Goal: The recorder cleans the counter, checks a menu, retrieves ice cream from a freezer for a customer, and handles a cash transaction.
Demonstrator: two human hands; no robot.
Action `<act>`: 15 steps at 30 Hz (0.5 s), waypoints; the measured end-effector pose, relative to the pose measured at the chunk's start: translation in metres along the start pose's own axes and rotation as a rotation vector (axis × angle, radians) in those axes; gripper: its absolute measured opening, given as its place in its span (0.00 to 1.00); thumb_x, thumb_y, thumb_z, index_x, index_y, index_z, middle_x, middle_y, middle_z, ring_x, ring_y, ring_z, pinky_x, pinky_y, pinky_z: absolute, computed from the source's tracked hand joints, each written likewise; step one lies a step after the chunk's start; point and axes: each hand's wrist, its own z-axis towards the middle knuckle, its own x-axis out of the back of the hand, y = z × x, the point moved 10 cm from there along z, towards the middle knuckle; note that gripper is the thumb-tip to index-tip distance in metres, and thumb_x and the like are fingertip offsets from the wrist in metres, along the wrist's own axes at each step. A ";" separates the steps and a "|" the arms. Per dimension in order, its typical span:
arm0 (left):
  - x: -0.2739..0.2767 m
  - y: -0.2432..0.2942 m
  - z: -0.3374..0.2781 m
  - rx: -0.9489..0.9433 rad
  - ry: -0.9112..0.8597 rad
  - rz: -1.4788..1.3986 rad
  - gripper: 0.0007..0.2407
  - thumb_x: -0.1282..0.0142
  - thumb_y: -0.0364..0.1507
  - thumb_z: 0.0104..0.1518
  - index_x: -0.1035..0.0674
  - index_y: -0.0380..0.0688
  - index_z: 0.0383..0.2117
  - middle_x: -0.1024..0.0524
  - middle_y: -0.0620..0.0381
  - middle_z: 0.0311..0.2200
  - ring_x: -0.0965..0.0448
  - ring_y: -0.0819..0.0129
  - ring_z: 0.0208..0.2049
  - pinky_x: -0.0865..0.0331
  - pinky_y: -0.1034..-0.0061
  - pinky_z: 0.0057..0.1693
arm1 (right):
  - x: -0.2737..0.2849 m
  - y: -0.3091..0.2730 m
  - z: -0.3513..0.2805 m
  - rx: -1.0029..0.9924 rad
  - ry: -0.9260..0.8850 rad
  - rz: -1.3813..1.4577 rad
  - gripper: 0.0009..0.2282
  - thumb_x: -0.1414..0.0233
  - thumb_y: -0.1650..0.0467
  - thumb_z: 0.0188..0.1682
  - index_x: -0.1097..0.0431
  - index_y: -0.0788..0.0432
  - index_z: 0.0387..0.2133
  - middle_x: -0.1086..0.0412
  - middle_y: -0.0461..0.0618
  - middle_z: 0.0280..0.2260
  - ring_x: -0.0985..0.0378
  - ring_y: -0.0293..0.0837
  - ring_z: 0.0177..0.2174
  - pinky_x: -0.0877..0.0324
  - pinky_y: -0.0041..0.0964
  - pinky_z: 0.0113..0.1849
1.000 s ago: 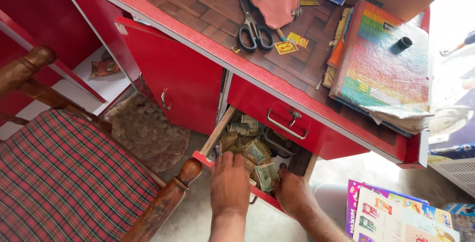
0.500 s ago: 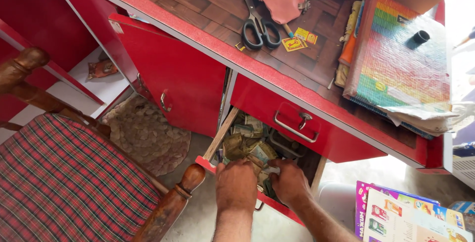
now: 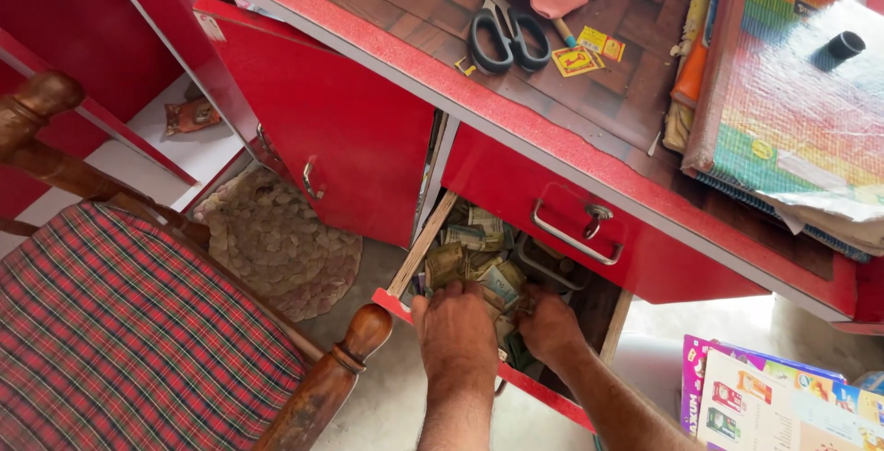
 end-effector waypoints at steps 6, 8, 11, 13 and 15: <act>0.019 -0.001 -0.004 0.044 0.059 -0.142 0.22 0.42 0.21 0.50 0.27 0.48 0.55 0.29 0.50 0.50 0.26 0.56 0.52 0.41 0.58 0.56 | 0.069 -0.071 -0.042 -0.207 0.084 0.371 0.09 0.38 0.71 0.43 0.17 0.57 0.37 0.17 0.49 0.31 0.13 0.39 0.34 0.23 0.32 0.40; 0.023 -0.003 -0.007 0.032 0.081 -0.230 0.26 0.44 0.20 0.49 0.28 0.51 0.58 0.30 0.51 0.53 0.26 0.56 0.52 0.41 0.59 0.56 | 0.048 -0.052 -0.025 -0.096 0.084 0.529 0.07 0.39 0.74 0.41 0.20 0.61 0.33 0.19 0.49 0.30 0.17 0.36 0.32 0.25 0.30 0.38; 0.035 -0.003 -0.010 -0.022 0.162 -0.370 0.22 0.46 0.20 0.51 0.25 0.53 0.55 0.32 0.50 0.55 0.27 0.55 0.53 0.41 0.59 0.55 | 0.033 -0.056 -0.011 0.090 0.034 0.834 0.05 0.40 0.79 0.41 0.26 0.65 0.31 0.23 0.47 0.28 0.22 0.34 0.30 0.26 0.28 0.35; 0.043 0.003 -0.010 -0.069 0.219 -0.431 0.16 0.46 0.22 0.55 0.21 0.52 0.49 0.32 0.50 0.54 0.28 0.55 0.54 0.42 0.57 0.55 | 0.039 -0.069 -0.011 0.165 -0.011 0.974 0.06 0.42 0.80 0.42 0.28 0.64 0.31 0.25 0.45 0.27 0.23 0.34 0.29 0.27 0.28 0.34; 0.040 -0.004 -0.008 0.030 0.186 -0.470 0.08 0.46 0.28 0.59 0.20 0.51 0.43 0.30 0.54 0.54 0.28 0.57 0.54 0.41 0.59 0.56 | 0.058 -0.080 -0.017 0.153 0.083 0.817 0.07 0.40 0.79 0.43 0.26 0.64 0.35 0.24 0.46 0.29 0.23 0.35 0.29 0.26 0.28 0.35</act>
